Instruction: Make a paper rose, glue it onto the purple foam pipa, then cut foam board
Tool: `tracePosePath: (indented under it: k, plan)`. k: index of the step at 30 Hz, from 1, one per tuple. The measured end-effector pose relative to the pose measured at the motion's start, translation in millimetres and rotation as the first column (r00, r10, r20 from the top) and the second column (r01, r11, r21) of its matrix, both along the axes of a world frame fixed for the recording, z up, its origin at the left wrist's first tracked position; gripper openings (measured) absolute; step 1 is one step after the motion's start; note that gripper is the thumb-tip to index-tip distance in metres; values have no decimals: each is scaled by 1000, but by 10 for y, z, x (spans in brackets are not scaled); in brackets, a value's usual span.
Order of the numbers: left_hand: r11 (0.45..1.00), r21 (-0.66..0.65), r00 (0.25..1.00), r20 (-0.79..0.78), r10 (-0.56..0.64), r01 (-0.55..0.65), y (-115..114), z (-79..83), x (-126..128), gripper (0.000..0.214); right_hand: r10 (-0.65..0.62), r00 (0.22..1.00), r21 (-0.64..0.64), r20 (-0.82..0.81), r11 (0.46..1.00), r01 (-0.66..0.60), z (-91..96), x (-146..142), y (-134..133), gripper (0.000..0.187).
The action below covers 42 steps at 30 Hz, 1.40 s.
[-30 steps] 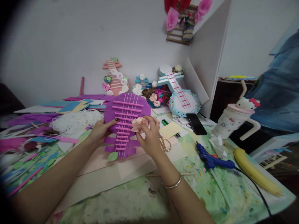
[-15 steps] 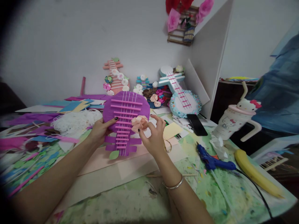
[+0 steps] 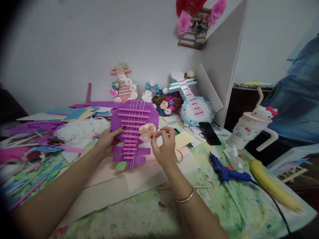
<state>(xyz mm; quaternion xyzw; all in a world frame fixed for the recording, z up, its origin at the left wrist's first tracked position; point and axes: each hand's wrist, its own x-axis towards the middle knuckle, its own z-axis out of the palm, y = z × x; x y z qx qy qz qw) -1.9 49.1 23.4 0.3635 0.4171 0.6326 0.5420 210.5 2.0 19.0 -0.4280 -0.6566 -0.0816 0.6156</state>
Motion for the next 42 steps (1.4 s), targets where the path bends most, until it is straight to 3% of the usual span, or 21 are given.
tracePosePath:
  k: [2, 5, 7, 9, 13, 15, 18, 23, 25, 31, 35, 39, 42]
  plan:
    - [1000, -9, 1000, -2, -25, 25, 40, -44, -31, 33, 25, 995, -48, -92, 998, -30, 4, 22, 18, 10]
    - [999, -15, 999, 16, -33, 33, 104, -107, -79, 34, 40, 936, -230, -350, 965, -128, -39, 87, 98, 7]
    - [1000, -11, 999, 50, -20, 20, 133, -138, -97, 33, 33, 859, -340, -510, 910, -237, -92, 132, 169, 15]
    - [1000, -5, 995, 103, 1, -1, 145, -161, -94, 29, 49, 825, -402, -563, 856, -325, -140, 153, 225, 22]
    - [1000, -7, 974, 226, 13, -11, 132, -190, -41, 20, 150, 763, -494, -629, 681, -541, -167, 100, 229, 33]
    - [1000, -7, 958, 285, 7, -5, 120, -193, -6, 19, 175, 724, -508, -668, 604, -615, -154, 62, 193, 43]
    - [1000, 5, 932, 362, -2, 0, 94, -173, 52, 19, 172, 650, -488, -740, 529, -695, -129, 40, 146, 54]
    - [999, 41, 886, 461, -44, 28, 6, -120, 190, 29, 200, 507, -409, -839, 382, -828, -87, 30, 98, 44]
    - [996, 57, 860, 503, -90, 71, -33, -117, 239, 32, 215, 446, -359, -869, 346, -867, -76, 10, 83, 39]
    - [975, 153, 836, 505, -216, 159, -145, -99, 307, 44, 217, 233, -125, -948, 420, -899, -100, -50, 79, 32]
    - [923, 236, 824, 422, -378, 303, -223, -75, 289, 52, 196, 127, -17, -972, 484, -875, -135, -53, 126, 23]
    - [845, 289, 816, 251, -521, 451, -164, -97, 50, 56, 192, 85, 40, -978, 569, -821, -130, 83, 230, 20]
    - [863, 262, 850, 203, -487, 432, -36, -111, -240, 46, 194, 98, 45, -976, 624, -780, -104, 247, 307, 21]
